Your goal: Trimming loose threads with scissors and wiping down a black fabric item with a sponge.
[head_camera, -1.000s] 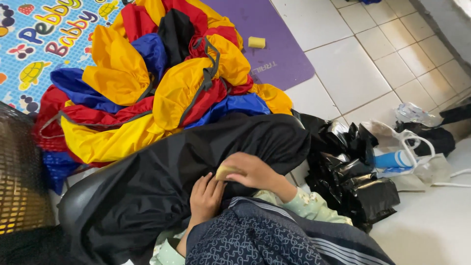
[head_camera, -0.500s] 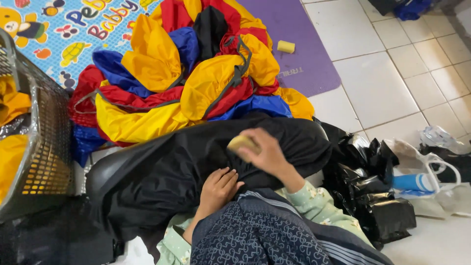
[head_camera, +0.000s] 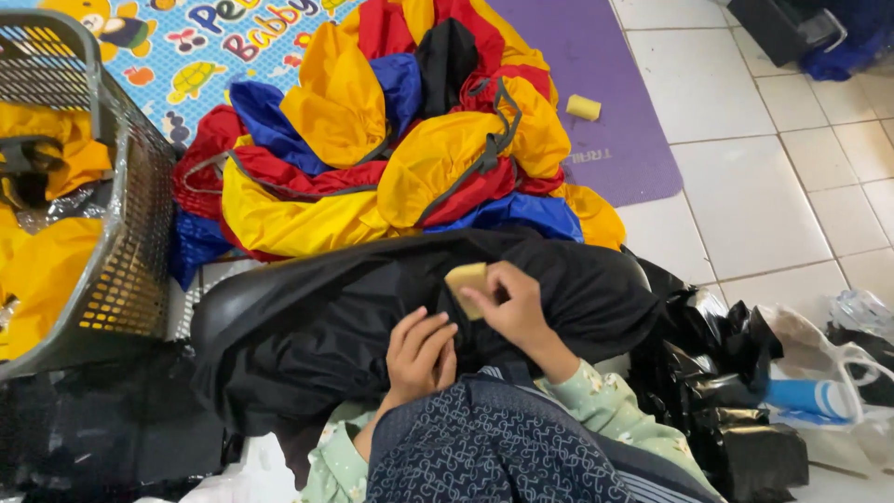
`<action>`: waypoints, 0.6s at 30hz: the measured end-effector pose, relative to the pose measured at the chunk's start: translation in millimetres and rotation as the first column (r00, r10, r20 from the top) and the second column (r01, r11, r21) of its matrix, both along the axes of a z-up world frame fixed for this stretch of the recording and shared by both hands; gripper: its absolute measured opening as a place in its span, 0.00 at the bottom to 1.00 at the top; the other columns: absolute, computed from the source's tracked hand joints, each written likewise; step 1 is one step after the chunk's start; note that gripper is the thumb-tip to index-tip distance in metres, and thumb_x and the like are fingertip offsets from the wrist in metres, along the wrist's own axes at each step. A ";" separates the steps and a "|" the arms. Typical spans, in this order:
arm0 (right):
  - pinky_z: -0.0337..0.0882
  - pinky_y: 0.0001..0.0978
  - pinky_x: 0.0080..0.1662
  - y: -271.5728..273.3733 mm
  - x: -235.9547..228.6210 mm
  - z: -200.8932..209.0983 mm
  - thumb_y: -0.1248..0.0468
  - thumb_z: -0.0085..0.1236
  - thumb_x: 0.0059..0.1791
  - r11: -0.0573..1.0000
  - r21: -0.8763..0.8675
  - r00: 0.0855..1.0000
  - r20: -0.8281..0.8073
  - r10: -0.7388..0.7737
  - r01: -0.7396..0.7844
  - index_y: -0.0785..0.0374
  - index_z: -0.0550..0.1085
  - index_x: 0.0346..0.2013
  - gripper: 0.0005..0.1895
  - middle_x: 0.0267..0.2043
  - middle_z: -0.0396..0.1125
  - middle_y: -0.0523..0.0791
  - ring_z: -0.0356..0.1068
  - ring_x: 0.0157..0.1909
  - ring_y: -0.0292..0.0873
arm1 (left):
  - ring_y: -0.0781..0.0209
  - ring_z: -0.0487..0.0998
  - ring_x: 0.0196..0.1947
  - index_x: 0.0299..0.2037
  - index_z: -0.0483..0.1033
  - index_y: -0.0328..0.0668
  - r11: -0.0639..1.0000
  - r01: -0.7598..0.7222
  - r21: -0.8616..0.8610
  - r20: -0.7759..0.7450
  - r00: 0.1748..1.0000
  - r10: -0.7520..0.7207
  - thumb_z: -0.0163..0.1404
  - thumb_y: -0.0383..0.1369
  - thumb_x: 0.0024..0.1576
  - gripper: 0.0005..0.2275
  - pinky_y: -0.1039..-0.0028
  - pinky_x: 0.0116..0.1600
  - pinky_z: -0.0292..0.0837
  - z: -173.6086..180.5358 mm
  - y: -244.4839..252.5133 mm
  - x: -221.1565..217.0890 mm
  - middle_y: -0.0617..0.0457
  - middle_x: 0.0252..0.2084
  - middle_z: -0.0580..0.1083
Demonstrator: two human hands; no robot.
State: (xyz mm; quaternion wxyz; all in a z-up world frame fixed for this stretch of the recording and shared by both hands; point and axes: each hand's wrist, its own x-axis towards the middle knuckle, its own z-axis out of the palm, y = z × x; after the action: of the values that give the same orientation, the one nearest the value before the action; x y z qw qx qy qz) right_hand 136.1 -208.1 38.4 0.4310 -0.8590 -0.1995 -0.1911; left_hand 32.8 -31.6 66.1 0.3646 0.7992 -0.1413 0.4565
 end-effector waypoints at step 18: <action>0.64 0.35 0.39 -1.8 -61.1 -22.4 0.46 0.62 0.47 0.932 -0.282 0.966 0.053 0.253 -0.229 0.52 0.72 0.39 0.17 0.28 0.61 0.37 0.64 0.33 0.43 | 0.53 0.73 0.43 0.41 0.77 0.48 0.849 0.409 0.336 -0.709 0.702 -0.058 0.60 0.40 0.53 0.10 0.68 0.42 0.74 -46.5 37.5 39.0 0.54 0.38 0.70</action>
State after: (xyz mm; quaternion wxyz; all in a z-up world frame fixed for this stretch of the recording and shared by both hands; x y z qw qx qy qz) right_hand 75.0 -209.9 16.0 0.3190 -0.8700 -0.3467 -0.1452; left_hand 71.9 5.9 19.6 0.2423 0.9469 -0.2086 0.0345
